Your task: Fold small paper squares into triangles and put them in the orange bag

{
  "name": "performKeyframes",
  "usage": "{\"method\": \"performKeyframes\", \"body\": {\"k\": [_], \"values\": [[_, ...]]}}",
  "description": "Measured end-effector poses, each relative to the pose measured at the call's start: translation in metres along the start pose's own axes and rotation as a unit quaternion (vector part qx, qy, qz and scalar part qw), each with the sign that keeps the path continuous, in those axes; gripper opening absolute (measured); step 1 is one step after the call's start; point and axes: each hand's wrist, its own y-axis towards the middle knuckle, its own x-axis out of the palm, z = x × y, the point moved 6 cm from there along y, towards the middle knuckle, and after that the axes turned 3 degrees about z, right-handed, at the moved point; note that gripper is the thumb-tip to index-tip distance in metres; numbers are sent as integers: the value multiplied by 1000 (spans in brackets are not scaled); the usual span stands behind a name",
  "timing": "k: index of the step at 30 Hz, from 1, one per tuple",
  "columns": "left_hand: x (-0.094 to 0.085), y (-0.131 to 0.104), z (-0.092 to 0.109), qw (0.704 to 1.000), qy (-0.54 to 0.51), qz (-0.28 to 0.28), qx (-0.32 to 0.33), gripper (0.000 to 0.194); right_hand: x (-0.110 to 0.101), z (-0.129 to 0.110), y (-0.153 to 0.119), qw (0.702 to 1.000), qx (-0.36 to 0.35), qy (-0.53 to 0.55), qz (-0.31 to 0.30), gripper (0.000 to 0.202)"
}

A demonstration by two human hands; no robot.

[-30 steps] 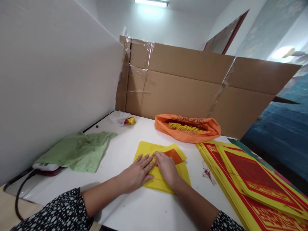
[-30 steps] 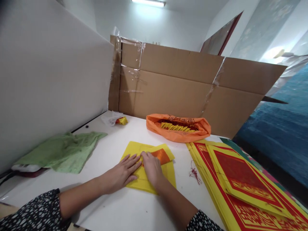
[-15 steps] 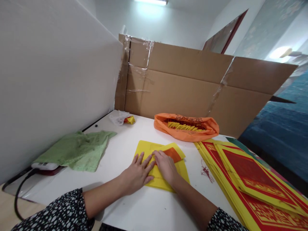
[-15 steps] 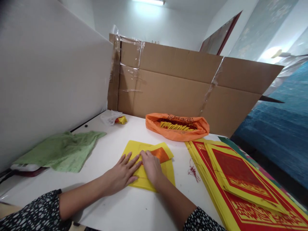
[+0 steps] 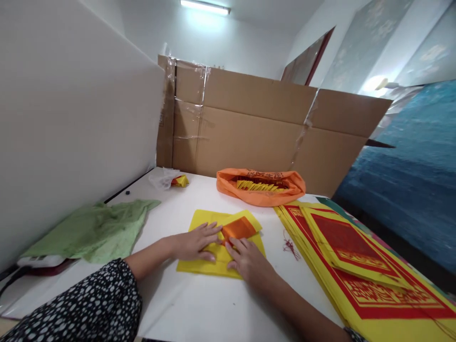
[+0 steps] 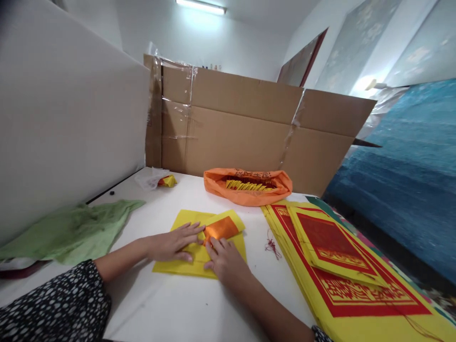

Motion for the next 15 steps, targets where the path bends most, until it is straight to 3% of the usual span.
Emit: {"method": "performKeyframes", "body": {"k": [3, 5, 6, 7, 9, 11, 12, 13, 15], "values": [[0, 1, -18, 999, -37, 12, -11, 45, -11, 6, 2, 992, 53, 115, 4, 42], [-1, -1, -28, 999, -22, 34, -18, 41, -17, 14, -2, 953, 149, 256, 54, 32], [-1, -2, -31, 999, -2, 44, -23, 40, -16, 18, -5, 912, 210, 345, 73, 29], [-2, -2, -33, 998, 28, 54, -30, 39, -11, 20, -9, 852, 271, 440, 82, 29], [-4, -3, -30, 991, 107, 61, -43, 39, 4, 14, -13, 694, 359, 620, 72, 31], [-6, -1, -14, 978, 194, 58, -43, 40, 14, 0, -8, 546, 388, 740, 65, 34], [-6, 2, -1, 972, 228, 56, -29, 39, 15, -5, -2, 497, 385, 774, 76, 36], [-7, 4, 15, 965, 254, 69, -12, 37, 13, -8, 5, 469, 375, 794, 96, 37], [-10, 7, 46, 954, 285, 87, 23, 36, 5, -7, 19, 463, 347, 803, 145, 38]]}}
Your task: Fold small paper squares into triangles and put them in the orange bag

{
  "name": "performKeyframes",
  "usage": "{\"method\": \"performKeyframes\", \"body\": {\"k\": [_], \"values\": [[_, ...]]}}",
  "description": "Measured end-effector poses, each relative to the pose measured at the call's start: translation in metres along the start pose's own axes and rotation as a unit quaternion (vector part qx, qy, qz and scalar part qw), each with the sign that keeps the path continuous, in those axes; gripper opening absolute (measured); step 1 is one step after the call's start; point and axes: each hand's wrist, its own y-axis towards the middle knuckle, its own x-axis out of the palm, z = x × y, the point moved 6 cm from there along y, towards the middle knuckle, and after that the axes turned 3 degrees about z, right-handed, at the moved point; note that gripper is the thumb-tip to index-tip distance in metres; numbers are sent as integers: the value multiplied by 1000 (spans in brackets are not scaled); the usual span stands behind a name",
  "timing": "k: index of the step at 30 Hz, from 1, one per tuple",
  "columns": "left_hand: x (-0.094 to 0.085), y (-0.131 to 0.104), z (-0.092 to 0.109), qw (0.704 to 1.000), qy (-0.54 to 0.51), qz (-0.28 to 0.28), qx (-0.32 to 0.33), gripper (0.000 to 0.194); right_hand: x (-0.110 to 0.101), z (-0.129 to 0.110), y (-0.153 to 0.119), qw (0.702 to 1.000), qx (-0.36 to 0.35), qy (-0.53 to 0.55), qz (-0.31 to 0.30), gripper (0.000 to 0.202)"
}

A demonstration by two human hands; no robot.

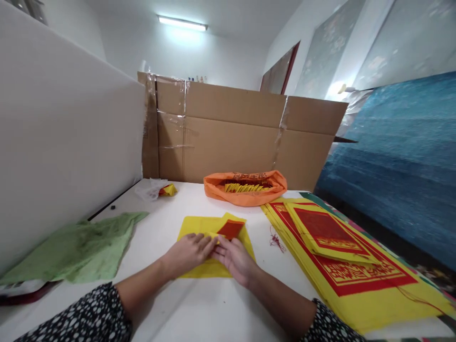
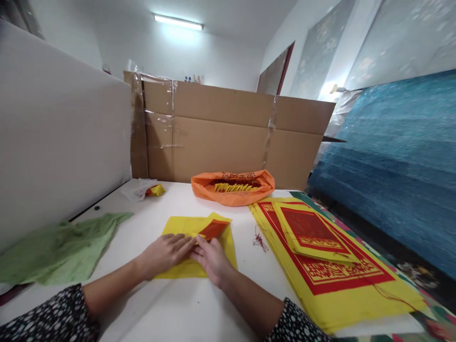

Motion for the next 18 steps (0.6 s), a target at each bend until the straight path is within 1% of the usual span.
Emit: {"method": "performKeyframes", "body": {"k": [2, 3, 5, 7, 9, 10, 11, 12, 14, 15, 16, 18], "values": [[-20, 0, 19, 997, 20, 57, 44, 42, 8, -15, 7, 999, -41, -22, -19, 40], [-28, -2, 23, 995, 28, 78, 60, 47, 11, -23, 10, 997, -43, -48, -41, 41], [-38, -9, 20, 990, 40, 110, 74, 55, 13, -39, 14, 986, -7, -122, -112, 45], [-37, -17, 5, 991, 40, 113, 58, 58, 9, -53, 17, 955, 52, -215, -196, 45], [-27, -23, -10, 994, 27, 98, 39, 52, -2, -69, 24, 915, 68, -317, -242, 41], [-20, -25, -15, 995, 18, 88, 37, 47, -9, -77, 30, 891, 66, -373, -251, 38], [-12, -26, -17, 996, 11, 78, 37, 41, -17, -84, 37, 860, 56, -441, -252, 34], [-4, -25, -18, 997, 7, 63, 36, 37, -24, -90, 45, 820, 38, -517, -242, 32], [9, -23, -16, 999, -7, 29, 22, 32, -36, -98, 59, 738, -4, -645, -200, 31], [14, -21, -14, 1000, -17, 15, 11, 31, -39, -100, 63, 706, -26, -686, -174, 34], [16, -19, -12, 1000, -29, 5, 0, 30, -40, -101, 65, 686, -45, -711, -146, 37], [17, -16, -9, 998, -51, -3, -24, 27, -34, -95, 60, 672, -102, -727, -99, 40]]}}
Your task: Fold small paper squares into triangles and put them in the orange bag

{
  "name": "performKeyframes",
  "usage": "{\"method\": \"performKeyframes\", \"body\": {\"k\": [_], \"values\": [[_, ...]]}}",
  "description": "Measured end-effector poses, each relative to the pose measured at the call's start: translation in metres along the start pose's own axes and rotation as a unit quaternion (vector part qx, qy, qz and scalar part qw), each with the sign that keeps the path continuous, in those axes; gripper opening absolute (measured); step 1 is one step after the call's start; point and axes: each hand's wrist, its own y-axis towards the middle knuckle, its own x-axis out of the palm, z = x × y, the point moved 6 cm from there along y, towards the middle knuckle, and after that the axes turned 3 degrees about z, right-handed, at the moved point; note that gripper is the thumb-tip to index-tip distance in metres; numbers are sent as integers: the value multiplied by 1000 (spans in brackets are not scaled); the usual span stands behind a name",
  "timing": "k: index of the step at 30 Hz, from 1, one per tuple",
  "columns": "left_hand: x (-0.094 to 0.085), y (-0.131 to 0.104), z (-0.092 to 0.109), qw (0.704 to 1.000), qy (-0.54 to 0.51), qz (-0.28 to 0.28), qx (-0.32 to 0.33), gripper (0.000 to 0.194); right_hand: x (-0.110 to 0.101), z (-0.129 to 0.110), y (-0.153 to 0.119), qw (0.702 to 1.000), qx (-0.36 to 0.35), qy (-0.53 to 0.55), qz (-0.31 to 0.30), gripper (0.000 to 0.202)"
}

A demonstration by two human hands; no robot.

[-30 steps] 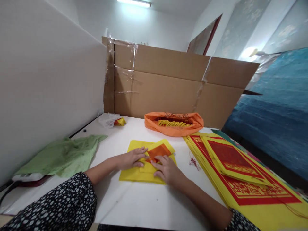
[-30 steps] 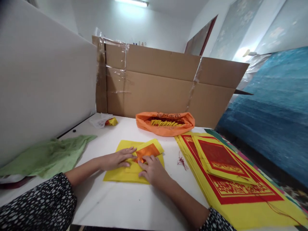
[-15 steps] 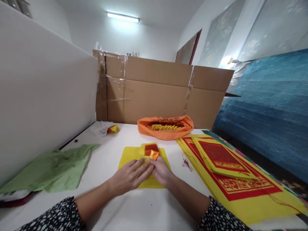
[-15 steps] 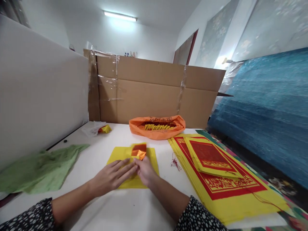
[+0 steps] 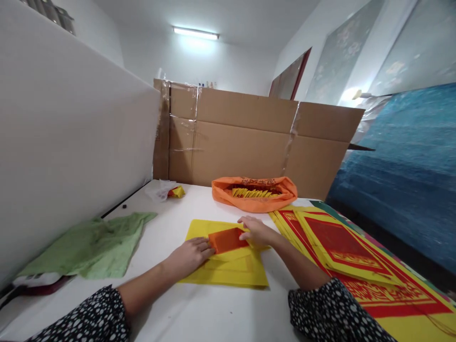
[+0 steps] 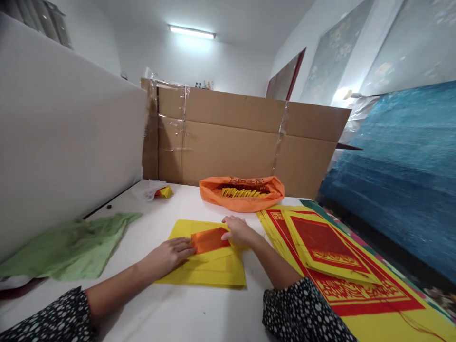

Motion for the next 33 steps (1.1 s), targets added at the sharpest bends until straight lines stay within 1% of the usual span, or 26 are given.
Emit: {"method": "performKeyframes", "body": {"k": [1, 2, 3, 4, 5, 6, 7, 8, 9, 11, 12, 13, 14, 15, 17, 19, 22, 25, 30, 33], "values": [[0, 1, 1, 1000, -7, -4, -12, 26, 5, -9, -4, 999, -17, -12, 37, 40], [0, 2, 1, 1000, -15, -9, -25, 25, 12, -21, -10, 995, -49, -27, 79, 38], [0, 2, 1, 999, -25, -13, -39, 24, 21, -34, -17, 990, -90, -30, 103, 34], [0, 2, -1, 998, -40, -16, -54, 23, 33, -46, -23, 986, -122, -16, 110, 34], [1, 2, -4, 996, -59, -15, -70, 22, 44, -54, -28, 985, -131, 9, 113, 35], [1, 2, -9, 993, -84, -11, -86, 21, 53, -59, -31, 984, -124, 38, 119, 32], [1, 1, -14, 988, -117, -1, -103, 20, 61, -60, -32, 984, -105, 61, 129, 25], [1, 0, -21, 980, -159, 10, -122, 19, 67, -58, -32, 983, -81, 80, 143, 17], [2, -1, -30, 966, -209, 24, -147, 19, 71, -55, -31, 982, -56, 93, 157, 15], [6, -5, -49, 924, -312, 57, -214, 24, 74, -45, -27, 977, -15, 116, 180, 23], [9, -8, -57, 899, -352, 73, -249, 27, 75, -40, -24, 974, -1, 128, 186, 23], [12, -10, -64, 878, -378, 87, -281, 29, 74, -35, -22, 971, 10, 140, 192, 19], [14, -12, -69, 863, -391, 98, -304, 29, 73, -32, -21, 969, 19, 146, 198, 12], [15, -12, -71, 855, -395, 108, -318, 29, 72, -30, -21, 968, 25, 143, 204, 7], [15, -11, -71, 853, -386, 120, -329, 28, 70, -28, -20, 970, 29, 112, 213, 18], [14, -8, -67, 860, -366, 128, -332, 24, 70, -30, -20, 975, 22, 69, 212, 23], [13, -4, -61, 881, -327, 130, -314, 17, 72, -35, -20, 979, -5, 27, 202, 24], [13, -2, -58, 898, -297, 130, -298, 20, 73, -38, -19, 981, -11, -8, 192, 23], [16, -3, -57, 903, -282, 131, -297, 24, 72, -41, -20, 983, 15, -55, 176, 24], [18, -2, -56, 906, -276, 126, -296, 25, 74, -40, -19, 983, 19, -72, 166, 26]]}}
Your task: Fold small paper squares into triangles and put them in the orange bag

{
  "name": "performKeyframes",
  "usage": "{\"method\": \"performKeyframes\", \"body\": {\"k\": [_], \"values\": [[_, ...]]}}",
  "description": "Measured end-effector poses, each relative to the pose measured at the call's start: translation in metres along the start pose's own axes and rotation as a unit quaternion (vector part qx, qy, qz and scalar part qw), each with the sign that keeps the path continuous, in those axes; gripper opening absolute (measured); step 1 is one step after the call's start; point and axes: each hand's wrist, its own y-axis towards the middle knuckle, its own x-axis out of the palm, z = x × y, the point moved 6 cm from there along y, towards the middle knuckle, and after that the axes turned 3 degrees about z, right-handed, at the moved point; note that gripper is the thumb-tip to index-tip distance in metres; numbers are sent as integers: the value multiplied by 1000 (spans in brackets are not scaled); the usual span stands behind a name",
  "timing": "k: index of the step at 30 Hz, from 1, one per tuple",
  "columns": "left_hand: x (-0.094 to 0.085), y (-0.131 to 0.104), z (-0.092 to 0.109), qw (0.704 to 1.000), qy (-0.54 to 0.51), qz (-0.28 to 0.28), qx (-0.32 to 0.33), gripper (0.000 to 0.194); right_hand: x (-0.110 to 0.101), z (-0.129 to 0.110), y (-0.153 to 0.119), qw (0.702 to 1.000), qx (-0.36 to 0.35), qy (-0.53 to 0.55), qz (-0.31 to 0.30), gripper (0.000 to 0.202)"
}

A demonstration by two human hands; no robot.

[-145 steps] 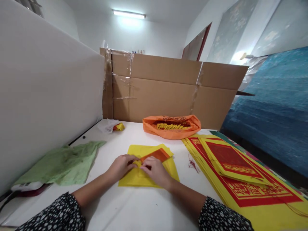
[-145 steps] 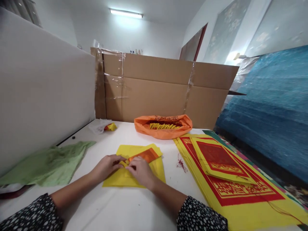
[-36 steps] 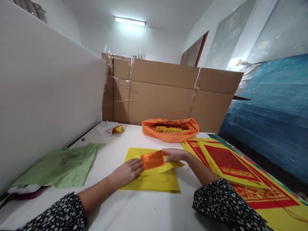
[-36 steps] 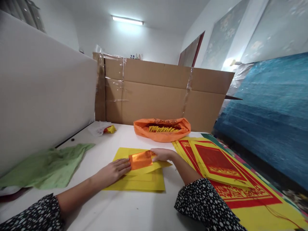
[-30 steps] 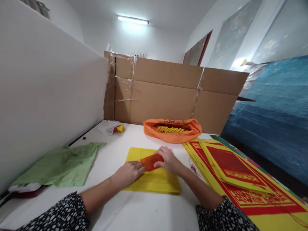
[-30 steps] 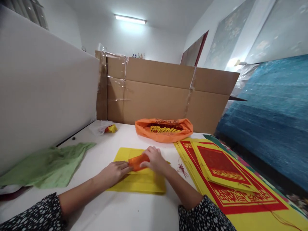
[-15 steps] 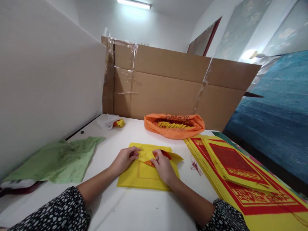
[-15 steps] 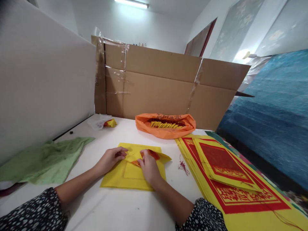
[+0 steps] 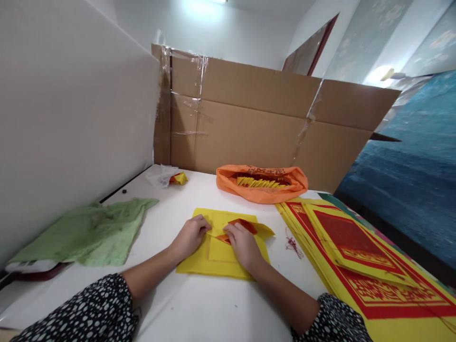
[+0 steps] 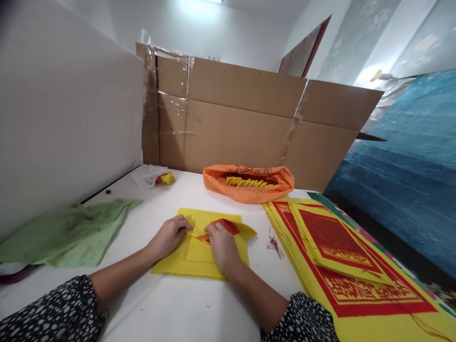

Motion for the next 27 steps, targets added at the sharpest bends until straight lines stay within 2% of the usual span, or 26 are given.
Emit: {"method": "performKeyframes", "body": {"k": [5, 8, 11, 13, 16, 19, 22, 24, 26, 27], "values": [[2, -1, -2, 1000, 23, 0, 9, 25, 1, -4, 0, 997, -27, -74, -3, 25], [2, -2, -8, 1000, 19, 15, 3, 21, -3, -13, -4, 990, -94, -101, 5, 25], [0, -1, -20, 999, -12, 23, -34, 17, 2, -17, -16, 977, -201, -54, -48, 40], [-2, 1, -27, 998, -20, 5, -59, 17, 8, -11, -25, 967, -231, -24, -101, 51], [-5, 10, -28, 996, 6, -63, -68, 21, 9, -3, -35, 962, -217, -8, -165, 55], [-2, 23, -15, 992, 51, -107, -42, 23, 3, -7, -41, 958, -186, 7, -218, 67], [14, 32, 7, 991, 81, -107, 20, 25, -2, -17, -42, 957, -152, 16, -246, 88], [29, 33, 18, 986, 117, -103, 63, 31, -4, -21, -40, 959, -139, 32, -246, 96], [40, 31, 24, 977, 167, -93, 94, 37, -9, -22, -37, 959, -142, 71, -235, 95], [43, 29, 24, 972, 188, -89, 106, 41, -14, -20, -34, 959, -143, 103, -222, 86]]}}
